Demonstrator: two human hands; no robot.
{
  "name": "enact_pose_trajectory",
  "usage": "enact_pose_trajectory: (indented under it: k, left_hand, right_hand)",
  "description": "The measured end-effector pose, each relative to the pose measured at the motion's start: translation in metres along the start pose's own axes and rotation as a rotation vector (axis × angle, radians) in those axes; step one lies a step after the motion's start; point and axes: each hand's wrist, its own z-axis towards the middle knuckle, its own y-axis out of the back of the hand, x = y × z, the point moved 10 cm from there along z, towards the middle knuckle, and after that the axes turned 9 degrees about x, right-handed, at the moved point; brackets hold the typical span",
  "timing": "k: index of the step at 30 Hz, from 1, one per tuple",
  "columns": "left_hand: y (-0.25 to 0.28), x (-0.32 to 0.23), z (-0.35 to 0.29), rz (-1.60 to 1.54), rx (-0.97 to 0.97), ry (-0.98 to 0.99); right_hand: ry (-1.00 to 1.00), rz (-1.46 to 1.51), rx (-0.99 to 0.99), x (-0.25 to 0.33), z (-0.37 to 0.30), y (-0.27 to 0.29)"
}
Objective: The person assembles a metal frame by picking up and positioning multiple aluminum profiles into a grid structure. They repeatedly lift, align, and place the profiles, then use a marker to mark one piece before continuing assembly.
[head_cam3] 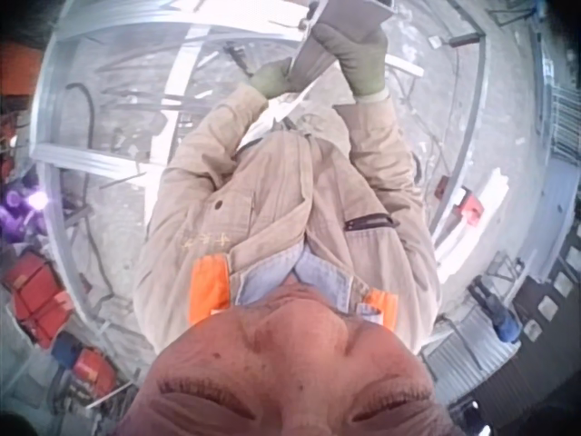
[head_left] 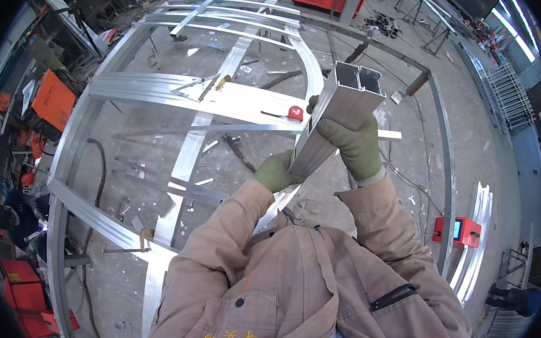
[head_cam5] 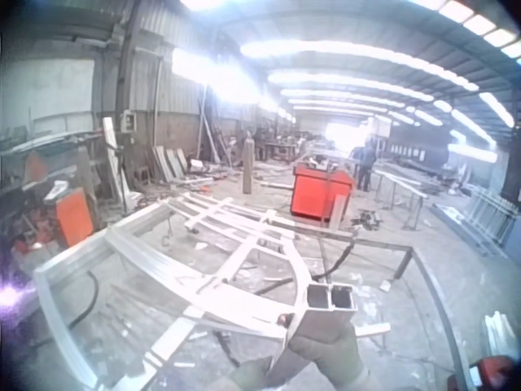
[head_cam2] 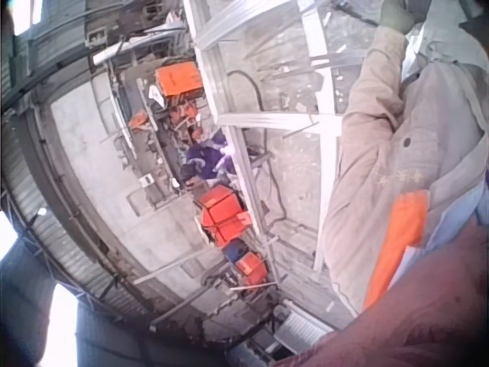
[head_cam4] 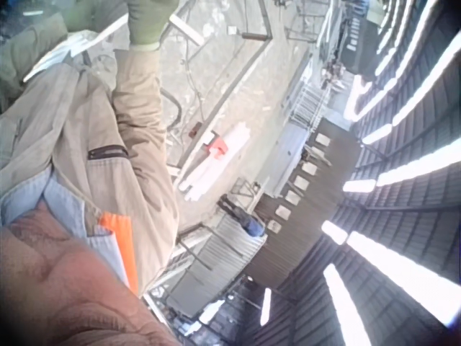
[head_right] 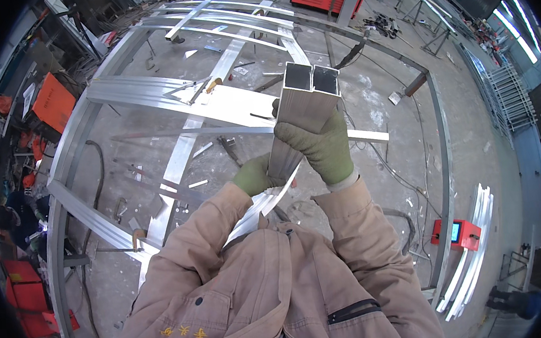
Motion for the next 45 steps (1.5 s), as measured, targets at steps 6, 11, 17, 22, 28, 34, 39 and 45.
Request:
enact_pose_trajectory:
  k: [6, 11, 17, 22, 28, 34, 39, 45]
  left_hand:
    - [0.0, 0.012, -0.005, 0.008, -0.02, 0.07]
    - [-0.022, 0.068, 0.0, 0.041, -0.103, 0.076]
    - [-0.026, 0.056, 0.005, -0.004, -0.003, 0.078]
    - [-0.017, 0.057, -0.006, -0.015, -0.018, 0.078]
    - [-0.021, 0.054, -0.005, 0.022, -0.083, 0.038]
    - [-0.028, 0.055, -0.014, 0.046, -0.268, 0.115]
    - [-0.04, 0.029, -0.03, 0.156, -0.256, 0.174]
    - [-0.039, 0.001, -0.063, 0.242, -0.245, 0.12]
  right_hand:
    - [-0.007, -0.023, 0.012, -0.004, -0.001, 0.0]
    - [0.017, -0.043, 0.004, -0.005, -0.006, -0.007]
    - [0.019, -0.091, 0.004, -0.009, -0.007, 0.001]
    - [-0.001, -0.1, -0.056, -0.008, -0.009, -0.015]
    - [0.213, -0.334, -0.476, 0.024, -0.024, -0.037]
    - [0.103, -0.488, -0.551, 0.017, -0.019, -0.018]
    - [0.116, -0.42, -0.501, 0.023, -0.02, 0.007]
    - [0.115, -0.291, -0.485, 0.043, -0.031, 0.03]
